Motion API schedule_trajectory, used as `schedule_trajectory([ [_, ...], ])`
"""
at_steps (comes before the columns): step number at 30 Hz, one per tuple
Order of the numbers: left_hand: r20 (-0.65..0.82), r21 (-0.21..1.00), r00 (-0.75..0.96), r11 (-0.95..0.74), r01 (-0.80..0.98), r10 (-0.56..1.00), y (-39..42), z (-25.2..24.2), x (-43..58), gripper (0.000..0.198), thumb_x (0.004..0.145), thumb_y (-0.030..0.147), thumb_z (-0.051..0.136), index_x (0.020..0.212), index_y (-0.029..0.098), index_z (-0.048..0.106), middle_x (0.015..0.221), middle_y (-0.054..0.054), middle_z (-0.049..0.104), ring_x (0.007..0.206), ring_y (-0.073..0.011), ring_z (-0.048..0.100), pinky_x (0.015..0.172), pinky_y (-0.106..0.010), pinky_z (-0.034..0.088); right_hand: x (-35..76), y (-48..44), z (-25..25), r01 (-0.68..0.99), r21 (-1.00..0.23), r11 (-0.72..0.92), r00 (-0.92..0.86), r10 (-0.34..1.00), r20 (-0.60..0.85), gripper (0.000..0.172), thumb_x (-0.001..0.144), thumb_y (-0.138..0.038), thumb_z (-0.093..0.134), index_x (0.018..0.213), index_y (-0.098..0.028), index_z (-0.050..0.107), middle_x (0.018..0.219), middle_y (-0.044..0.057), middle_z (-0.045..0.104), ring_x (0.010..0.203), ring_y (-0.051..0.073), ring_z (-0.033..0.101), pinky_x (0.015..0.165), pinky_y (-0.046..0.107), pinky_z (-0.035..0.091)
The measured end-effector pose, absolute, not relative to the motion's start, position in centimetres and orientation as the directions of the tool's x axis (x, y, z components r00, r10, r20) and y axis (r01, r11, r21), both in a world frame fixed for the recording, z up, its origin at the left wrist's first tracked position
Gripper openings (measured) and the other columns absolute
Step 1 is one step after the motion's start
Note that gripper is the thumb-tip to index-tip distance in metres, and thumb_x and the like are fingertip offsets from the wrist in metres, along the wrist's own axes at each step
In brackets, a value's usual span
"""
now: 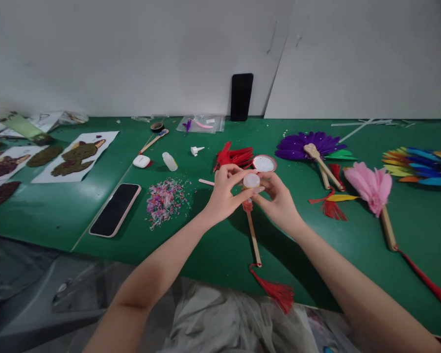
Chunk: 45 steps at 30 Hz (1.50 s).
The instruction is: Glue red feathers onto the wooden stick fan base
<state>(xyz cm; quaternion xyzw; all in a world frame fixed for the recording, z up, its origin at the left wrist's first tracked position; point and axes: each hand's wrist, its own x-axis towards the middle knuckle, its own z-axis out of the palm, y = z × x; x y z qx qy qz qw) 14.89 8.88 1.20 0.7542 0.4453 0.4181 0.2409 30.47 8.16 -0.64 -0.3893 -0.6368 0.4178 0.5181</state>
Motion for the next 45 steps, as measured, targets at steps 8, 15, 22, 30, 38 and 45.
schedule_trajectory([
  [8,0.340,0.792,0.316,-0.451,0.411,0.885,8.4,1.2,15.4,0.044,0.079,0.036,0.068,0.121,0.029,0.056,0.093,-0.003,0.045,0.083,-0.0163,0.051,0.069,-0.029,0.049,30.3,7.8,-1.3,-0.014,-0.955,0.296,-0.114,0.949,0.295,0.036,0.071,-0.022,0.070,0.100,-0.025,0.050,0.096,0.004,0.072,0.088,0.022,0.069,0.081,0.039,0.055],
  [15,0.368,0.774,0.292,-0.465,0.430,0.883,8.5,1.0,15.5,0.036,0.082,0.041,0.063,0.114,0.024,0.058,0.091,-0.003,0.060,0.066,-0.0130,0.050,0.060,-0.027,0.045,30.6,8.1,-0.7,0.097,-0.937,0.335,-0.177,0.933,0.315,0.034,0.070,-0.018,0.068,0.103,-0.021,0.059,0.100,0.006,0.071,0.090,0.021,0.068,0.082,0.037,0.054],
  [22,0.364,0.752,0.323,-0.480,0.451,0.873,8.5,0.9,15.2,0.036,0.086,0.040,0.057,0.117,0.024,0.054,0.102,-0.006,0.061,0.082,-0.0175,0.059,0.073,-0.031,0.050,31.6,8.4,-0.6,0.123,-0.940,0.318,-0.257,0.925,0.280,0.033,0.075,-0.027,0.068,0.107,-0.021,0.065,0.106,0.006,0.071,0.099,0.024,0.066,0.089,0.040,0.053],
  [30,0.333,0.735,0.351,-0.474,0.485,0.875,8.6,1.1,15.3,0.044,0.081,0.033,0.062,0.122,0.024,0.049,0.117,-0.006,0.063,0.101,-0.0230,0.060,0.084,-0.037,0.050,31.3,8.5,-0.4,0.093,-0.944,0.315,-0.250,0.925,0.284,0.040,0.069,-0.023,0.072,0.102,-0.025,0.050,0.095,0.004,0.070,0.091,0.021,0.068,0.084,0.037,0.054],
  [38,0.323,0.662,0.294,-0.437,0.609,0.900,8.7,1.2,15.2,0.029,0.078,0.034,0.063,0.102,0.021,0.053,0.094,-0.003,0.067,0.080,-0.0193,0.063,0.064,-0.028,0.047,33.1,8.1,1.2,0.409,-0.904,0.124,-0.565,0.812,-0.145,0.039,0.068,-0.039,0.076,0.059,-0.021,0.042,0.049,-0.008,0.045,0.043,0.008,0.042,0.040,0.020,0.032],
  [45,0.298,0.653,0.296,-0.420,0.630,0.907,9.0,1.1,15.2,0.029,0.080,0.043,0.061,0.095,0.020,0.051,0.081,-0.001,0.064,0.062,-0.0139,0.058,0.052,-0.024,0.039,31.8,6.6,1.2,0.569,-0.822,-0.007,-0.730,0.457,-0.509,0.049,0.078,-0.063,0.056,0.056,-0.019,0.051,0.043,-0.003,0.054,0.029,0.006,0.039,0.030,0.020,0.030],
])
